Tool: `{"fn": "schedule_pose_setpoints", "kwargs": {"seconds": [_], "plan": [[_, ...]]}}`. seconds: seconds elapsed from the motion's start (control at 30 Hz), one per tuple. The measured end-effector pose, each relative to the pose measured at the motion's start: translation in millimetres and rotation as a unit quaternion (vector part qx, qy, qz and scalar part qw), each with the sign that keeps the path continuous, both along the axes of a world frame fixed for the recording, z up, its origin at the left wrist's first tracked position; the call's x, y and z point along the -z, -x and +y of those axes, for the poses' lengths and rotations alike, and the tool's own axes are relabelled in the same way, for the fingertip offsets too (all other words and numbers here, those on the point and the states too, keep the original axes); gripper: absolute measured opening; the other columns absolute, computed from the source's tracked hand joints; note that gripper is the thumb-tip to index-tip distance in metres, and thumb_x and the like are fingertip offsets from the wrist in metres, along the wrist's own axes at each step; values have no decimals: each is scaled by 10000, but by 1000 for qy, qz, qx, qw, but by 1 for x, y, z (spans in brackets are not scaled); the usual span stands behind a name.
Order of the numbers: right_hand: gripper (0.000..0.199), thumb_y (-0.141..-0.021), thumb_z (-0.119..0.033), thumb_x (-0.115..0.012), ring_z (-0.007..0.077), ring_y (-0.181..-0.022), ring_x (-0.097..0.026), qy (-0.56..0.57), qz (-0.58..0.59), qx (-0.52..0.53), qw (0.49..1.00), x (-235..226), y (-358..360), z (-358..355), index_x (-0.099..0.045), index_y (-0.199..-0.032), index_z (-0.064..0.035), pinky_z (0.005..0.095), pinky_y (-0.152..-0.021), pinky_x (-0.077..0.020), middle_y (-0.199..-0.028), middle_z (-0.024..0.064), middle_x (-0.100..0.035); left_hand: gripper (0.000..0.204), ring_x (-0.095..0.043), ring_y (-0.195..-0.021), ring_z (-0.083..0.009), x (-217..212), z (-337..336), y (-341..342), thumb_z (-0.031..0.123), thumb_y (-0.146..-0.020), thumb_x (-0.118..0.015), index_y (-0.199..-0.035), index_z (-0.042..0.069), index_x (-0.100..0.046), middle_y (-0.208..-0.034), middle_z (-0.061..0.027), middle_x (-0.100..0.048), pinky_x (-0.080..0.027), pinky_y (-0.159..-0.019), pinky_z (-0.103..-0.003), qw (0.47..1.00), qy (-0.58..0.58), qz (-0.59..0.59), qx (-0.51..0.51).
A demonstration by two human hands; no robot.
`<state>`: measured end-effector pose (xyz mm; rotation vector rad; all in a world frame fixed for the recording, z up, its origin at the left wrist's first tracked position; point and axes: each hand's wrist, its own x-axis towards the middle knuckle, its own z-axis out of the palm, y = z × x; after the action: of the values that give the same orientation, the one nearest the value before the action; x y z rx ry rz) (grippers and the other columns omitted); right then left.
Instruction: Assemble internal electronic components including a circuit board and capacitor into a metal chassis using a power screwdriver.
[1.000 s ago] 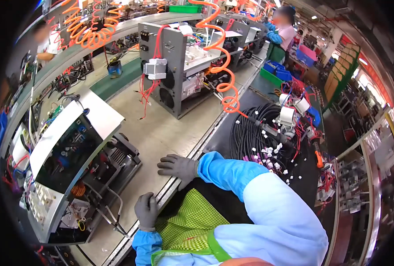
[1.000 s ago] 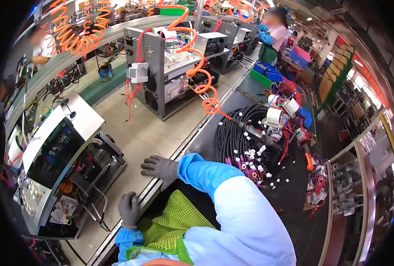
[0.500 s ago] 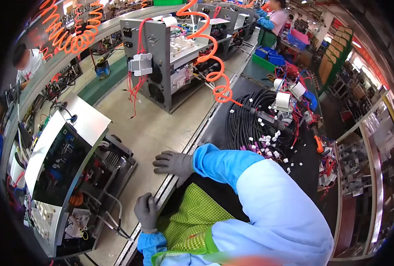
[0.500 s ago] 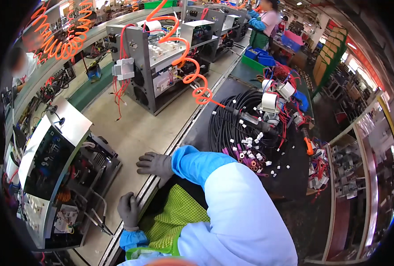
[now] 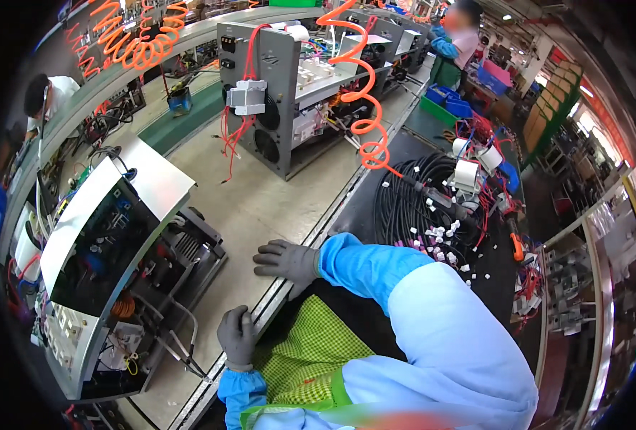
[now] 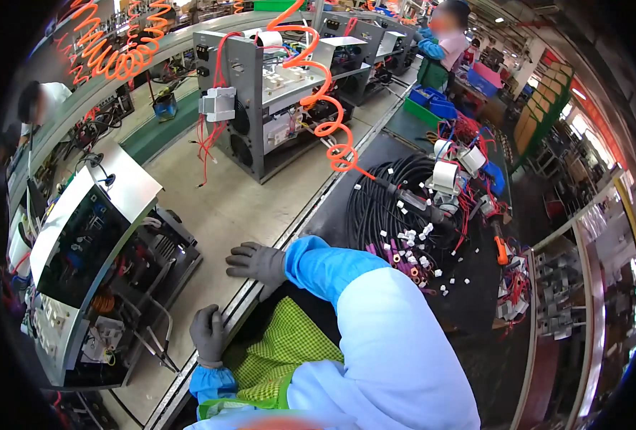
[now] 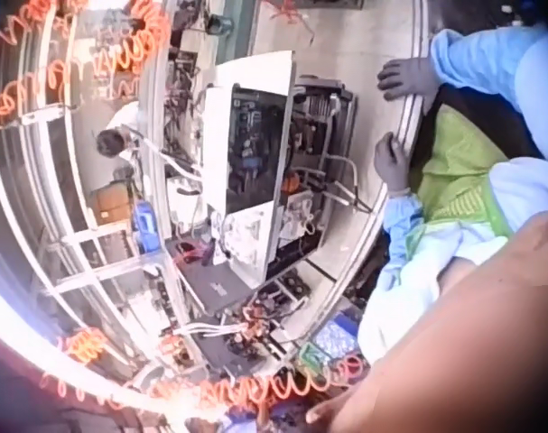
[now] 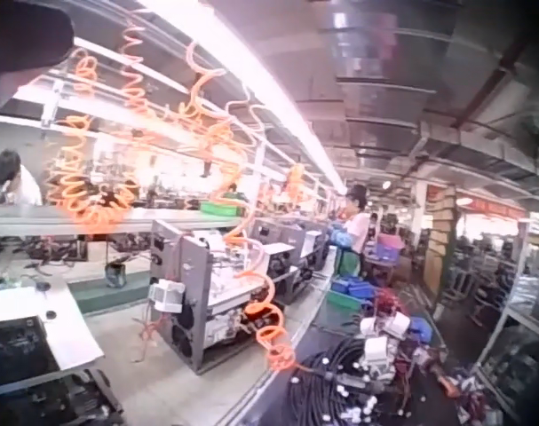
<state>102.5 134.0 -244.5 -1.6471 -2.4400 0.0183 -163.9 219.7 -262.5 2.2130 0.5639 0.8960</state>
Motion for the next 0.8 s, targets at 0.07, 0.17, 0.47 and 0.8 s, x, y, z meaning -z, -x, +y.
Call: {"fn": "schedule_pose_setpoints", "kwargs": {"seconds": [0.07, 0.17, 0.47, 0.8], "plan": [[1002, -520, -517, -795, 398, -1310, -330, 4, 1, 2, 1000, 0, -1, -1, -411, -1336, -80, 531, -1076, -264, -1381, 186, -397, 125, -619, -729, -320, 1, 1, 0, 107, -843, -569, -918, 34, -637, -833, -158, -634, -487, -648, -397, 1000, -1, 0, 1], [1005, -521, -519, -794, 395, -1319, -320, 8, -1, 0, 1000, 0, 0, 1, -409, -1340, -82, 530, -1079, -262, -1395, 181, -387, 117, -621, -734, -321, 2, 0, 0, 107, -841, -576, -913, 38, -636, -834, -158, -635, -485, -647, -400, 1000, -3, 8, -2], [1010, -530, -536, -783, 388, -1322, -315, -4, -2, 2, 1000, 3, 1, 1, -406, -1346, -75, 523, -1084, -258, -1403, 183, -377, 103, -619, -707, -315, 2, 0, -1, 94, -827, -590, -901, 41, -639, -812, -147, -631, -486, -634, -392, 1000, -7, 3, -8], [1003, -535, -530, -778, 393, -1313, -330, 8, -7, -1, 1000, -2, 3, 2, -415, -1347, -66, 519, -1079, -268, -1408, 197, -378, 116, -624, -710, -311, 1, 1, 2, 104, -833, -592, -914, 37, -642, -803, -150, -635, -488, -631, -389, 1000, 7, 5, -9]]}}
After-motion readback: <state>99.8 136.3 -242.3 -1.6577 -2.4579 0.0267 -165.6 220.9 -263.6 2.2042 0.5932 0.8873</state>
